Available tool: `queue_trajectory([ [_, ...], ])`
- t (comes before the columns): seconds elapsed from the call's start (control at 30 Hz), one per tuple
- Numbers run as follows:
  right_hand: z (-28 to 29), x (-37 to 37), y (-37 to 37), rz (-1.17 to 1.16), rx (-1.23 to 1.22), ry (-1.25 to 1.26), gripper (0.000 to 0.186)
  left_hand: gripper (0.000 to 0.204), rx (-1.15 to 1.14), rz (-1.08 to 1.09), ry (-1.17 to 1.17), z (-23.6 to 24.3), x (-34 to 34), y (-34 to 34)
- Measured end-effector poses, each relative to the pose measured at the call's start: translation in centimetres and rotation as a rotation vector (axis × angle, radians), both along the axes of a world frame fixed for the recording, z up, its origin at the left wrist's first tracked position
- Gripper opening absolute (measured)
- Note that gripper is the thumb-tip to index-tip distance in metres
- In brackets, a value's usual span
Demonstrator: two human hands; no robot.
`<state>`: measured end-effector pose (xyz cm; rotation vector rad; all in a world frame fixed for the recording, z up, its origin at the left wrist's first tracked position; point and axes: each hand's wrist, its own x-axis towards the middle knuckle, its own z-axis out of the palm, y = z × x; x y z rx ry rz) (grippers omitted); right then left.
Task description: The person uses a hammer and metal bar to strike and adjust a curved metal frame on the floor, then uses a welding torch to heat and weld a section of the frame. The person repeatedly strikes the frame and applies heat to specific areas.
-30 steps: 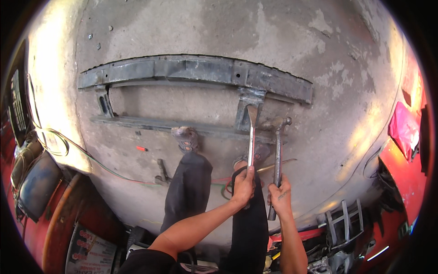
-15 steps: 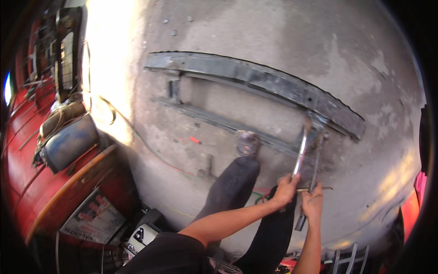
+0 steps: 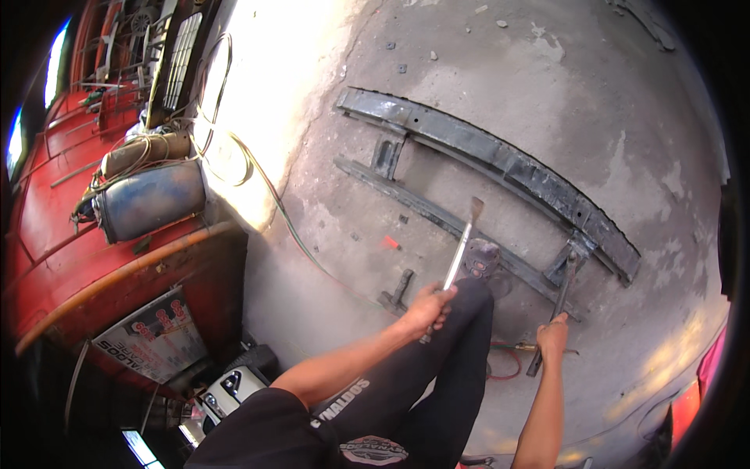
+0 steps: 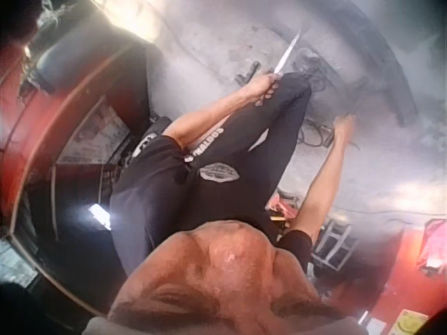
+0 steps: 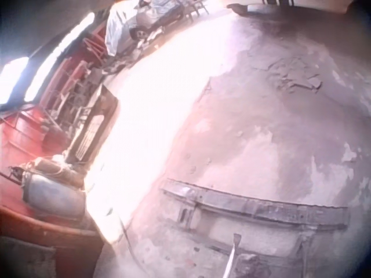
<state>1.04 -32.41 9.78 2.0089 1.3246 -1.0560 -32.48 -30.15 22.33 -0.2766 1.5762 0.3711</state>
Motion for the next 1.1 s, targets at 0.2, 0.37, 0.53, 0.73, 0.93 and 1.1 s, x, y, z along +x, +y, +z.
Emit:
queue_trajectory([
  [0.2,-2.2,-0.5,1.4,-0.213,-0.088,0.036,0.056,0.028,-0.016,0.116,0.26,10.0,-11.9,-4.7],
  [0.37,-5.4,3.3,-4.5,-0.33,0.117,0.096,0.038,0.028,0.012,0.151,0.333,16.6,-18.8,-6.7],
  [0.53,-3.6,0.8,-6.2,-0.756,0.121,0.224,0.019,0.027,0.122,0.147,0.372,18.5,-24.0,-4.5],
  [0.73,8.7,-18.6,-4.4,-1.333,0.019,0.365,0.017,0.028,0.137,0.028,0.151,12.7,-31.0,-0.1],
  [0.93,19.7,-34.2,-3.6,-1.445,-0.138,0.394,0.03,0.031,0.107,-0.043,-0.172,0.9,-35.2,4.8],
  [1.1,21.5,-45.0,1.2,-1.353,-0.211,0.46,0.028,0.031,0.155,-0.077,-0.146,-4.3,-37.2,7.8],
])
